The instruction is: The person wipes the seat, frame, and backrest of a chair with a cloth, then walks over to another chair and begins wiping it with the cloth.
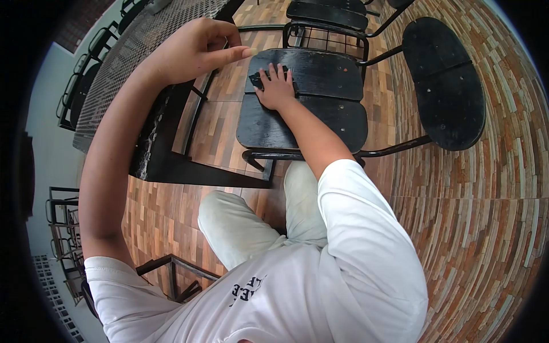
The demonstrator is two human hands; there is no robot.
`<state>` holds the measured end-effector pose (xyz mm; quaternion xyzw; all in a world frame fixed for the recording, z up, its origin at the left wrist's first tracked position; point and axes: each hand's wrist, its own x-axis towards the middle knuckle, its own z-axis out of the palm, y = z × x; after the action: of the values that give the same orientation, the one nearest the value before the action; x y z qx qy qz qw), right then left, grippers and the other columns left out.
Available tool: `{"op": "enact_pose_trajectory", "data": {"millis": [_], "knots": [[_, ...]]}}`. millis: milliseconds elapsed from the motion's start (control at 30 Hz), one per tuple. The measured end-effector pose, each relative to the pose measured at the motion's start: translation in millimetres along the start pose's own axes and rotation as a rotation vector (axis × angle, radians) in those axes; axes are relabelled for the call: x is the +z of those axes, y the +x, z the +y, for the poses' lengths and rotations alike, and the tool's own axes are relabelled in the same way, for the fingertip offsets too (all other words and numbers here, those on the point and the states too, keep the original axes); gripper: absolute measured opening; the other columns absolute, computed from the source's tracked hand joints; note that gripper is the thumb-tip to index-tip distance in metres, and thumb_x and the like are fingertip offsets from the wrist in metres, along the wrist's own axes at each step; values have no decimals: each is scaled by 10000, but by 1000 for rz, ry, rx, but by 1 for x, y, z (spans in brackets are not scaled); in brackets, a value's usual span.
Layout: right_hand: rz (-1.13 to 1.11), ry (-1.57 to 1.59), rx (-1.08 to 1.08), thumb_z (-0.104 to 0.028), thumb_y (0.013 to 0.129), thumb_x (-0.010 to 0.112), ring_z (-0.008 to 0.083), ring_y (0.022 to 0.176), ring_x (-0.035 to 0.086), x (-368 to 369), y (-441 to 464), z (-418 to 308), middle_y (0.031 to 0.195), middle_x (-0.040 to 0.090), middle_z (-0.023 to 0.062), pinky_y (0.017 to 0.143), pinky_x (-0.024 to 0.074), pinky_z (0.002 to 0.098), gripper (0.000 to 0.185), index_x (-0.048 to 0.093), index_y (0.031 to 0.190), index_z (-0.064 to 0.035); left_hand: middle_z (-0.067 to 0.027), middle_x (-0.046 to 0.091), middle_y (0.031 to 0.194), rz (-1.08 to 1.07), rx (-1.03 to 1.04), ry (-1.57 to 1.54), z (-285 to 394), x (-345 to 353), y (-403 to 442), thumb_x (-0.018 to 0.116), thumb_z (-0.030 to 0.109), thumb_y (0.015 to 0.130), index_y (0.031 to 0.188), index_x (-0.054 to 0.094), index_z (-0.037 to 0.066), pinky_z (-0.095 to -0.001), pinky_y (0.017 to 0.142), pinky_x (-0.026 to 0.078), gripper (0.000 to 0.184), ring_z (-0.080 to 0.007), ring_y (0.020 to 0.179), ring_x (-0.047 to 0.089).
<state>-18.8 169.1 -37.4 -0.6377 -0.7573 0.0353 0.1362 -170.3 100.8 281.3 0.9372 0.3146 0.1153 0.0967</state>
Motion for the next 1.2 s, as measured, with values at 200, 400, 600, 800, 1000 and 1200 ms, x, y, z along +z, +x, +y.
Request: {"op": "enact_pose_trajectory", "data": {"millis": [200, 400, 600, 800, 1000, 1200], "knots": [[-167, 88, -250, -529, 1032, 508, 362, 1585, 200, -37, -106, -18, 1702, 279, 125, 1237, 142, 670, 659, 374, 1617, -258, 25, 496, 545, -21, -20, 12, 6, 0, -2, 732, 440, 976, 890, 712, 28, -267, 470, 306, 421, -74, 474, 405], [-55, 43, 67, -533, 1026, 533, 393, 1585, 192, -56, -161, 71, 1694, 251, 215, 1242, 170, 625, 680, 368, 1625, -257, 13, 515, 539, 10, 30, 95, 2, 3, -1, 746, 451, 961, 897, 721, 29, -268, 465, 311, 428, -82, 465, 418], [47, -111, 422, -585, 1048, 423, 428, 1599, 74, -25, -67, 134, 1720, 130, 244, 1254, 71, 633, 788, 203, 1673, -158, 12, 516, 535, -4, 35, 94, 3, 3, 3, 757, 456, 950, 895, 719, 28, -270, 464, 312, 433, -85, 462, 418], [48, -57, 352, -600, 1046, 393, 420, 1602, 55, -13, 33, 72, 1730, 125, 212, 1261, 40, 618, 786, 207, 1672, -163, 22, 500, 543, 39, 37, 79, 3, 3, 1, 752, 435, 959, 877, 706, 27, -270, 473, 313, 419, -76, 477, 418], [-53, 6, -22, -579, 1036, 429, 391, 1605, 78, -1, 16, -4, 1736, 156, 163, 1262, 70, 619, 738, 259, 1662, -226, -28, 553, 567, 26, -41, -71, -3, -5, -1, 752, 436, 947, 884, 725, 24, -298, 507, 390, 418, -122, 502, 485], [-171, 102, -251, -523, 1031, 510, 402, 1584, 185, -43, -128, -3, 1703, 249, 179, 1261, 146, 597, 698, 330, 1637, -227, -37, 550, 557, -1, -17, -1, 3, -4, 0, 760, 431, 941, 885, 725, 19, -294, 501, 386, 418, -120, 493, 494]]}}
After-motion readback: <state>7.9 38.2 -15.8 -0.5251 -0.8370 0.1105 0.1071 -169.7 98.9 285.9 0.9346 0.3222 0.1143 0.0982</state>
